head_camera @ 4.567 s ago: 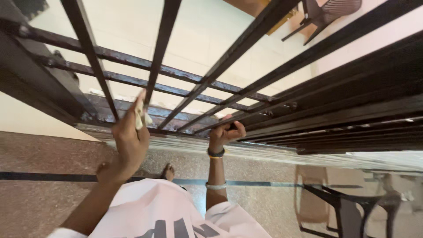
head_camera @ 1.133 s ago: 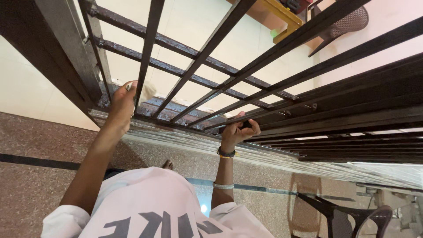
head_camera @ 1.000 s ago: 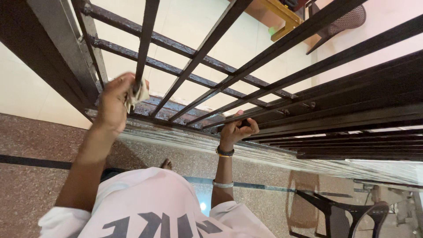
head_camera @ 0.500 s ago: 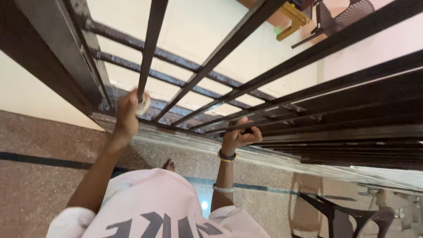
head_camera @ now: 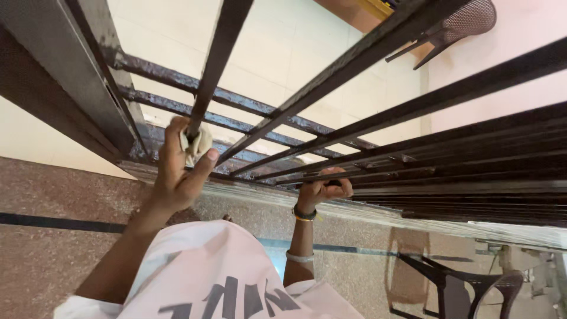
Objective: The person wipes down the vertical bars of a metal gate with a cloth.
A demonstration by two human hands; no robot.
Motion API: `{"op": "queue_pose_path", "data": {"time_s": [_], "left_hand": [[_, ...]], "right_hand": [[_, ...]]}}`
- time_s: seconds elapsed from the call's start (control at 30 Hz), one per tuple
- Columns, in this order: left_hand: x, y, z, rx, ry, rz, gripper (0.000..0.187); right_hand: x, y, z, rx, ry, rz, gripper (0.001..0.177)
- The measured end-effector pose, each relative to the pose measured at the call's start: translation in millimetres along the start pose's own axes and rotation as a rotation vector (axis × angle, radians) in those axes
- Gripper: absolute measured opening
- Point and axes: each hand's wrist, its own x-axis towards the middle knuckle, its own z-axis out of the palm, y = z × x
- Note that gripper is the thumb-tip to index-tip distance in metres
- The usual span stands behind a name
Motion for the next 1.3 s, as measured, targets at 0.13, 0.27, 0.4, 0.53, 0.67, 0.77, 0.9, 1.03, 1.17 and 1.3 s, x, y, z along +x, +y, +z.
{"op": "queue_pose_path", "data": {"time_s": [0.13, 0.27, 0.4, 0.53, 0.67, 0.77, 0.9, 1.03, 1.17, 1.3], "left_hand": [[-49.9, -73.2, -6.5, 0.246, 0.084, -0.222, 0.034], [-81.1, -100.1, -10.5, 0.373, 0.097, -0.237, 0.034], [-59.0, -56.5, 11.8, 0.097, 0.190, -0.258, 0.037], [-10.9, 4.0, 31.4, 0.156, 0.202, -0.019, 0.050], [3.6, -0.3, 34.2, 0.220, 0.245, 0.125, 0.057], [-34.6, -39.1, 21.3, 0.272, 0.258, -0.068, 0.052], [-88.3, -101.7, 4.3, 0.465, 0.266, -0.118, 0.034], [-92.2, -111.9, 16.4, 0.177, 0.385, -0.353, 0.018], [-43.4, -42.5, 17.6, 0.031, 0.252, -0.207, 0.021], [-8.7, 11.3, 17.5, -0.028, 0.169, -0.075, 0.020]], "right_hand": [[-2.9, 17.6, -8.4, -0.176, 0.003, -0.083, 0.024], [-8.7, 20.8, -13.0, -0.158, -0.018, -0.105, 0.026], [-4.0, 14.3, -7.4, -0.032, -0.002, 0.050, 0.025], [0.8, 1.1, -7.0, -0.113, -0.029, -0.057, 0.025], [3.5, -11.3, -6.8, -0.073, -0.046, -0.013, 0.029], [4.9, -10.2, -10.2, 0.142, -0.086, 0.097, 0.031], [2.9, -1.0, -8.5, 0.037, -0.064, 0.026, 0.027], [0.7, 5.8, -12.5, 0.047, -0.045, -0.026, 0.025], [4.1, 12.6, -8.7, 0.015, -0.041, -0.077, 0.023], [1.6, 6.5, -13.1, -0.027, -0.043, -0.055, 0.024]]}}
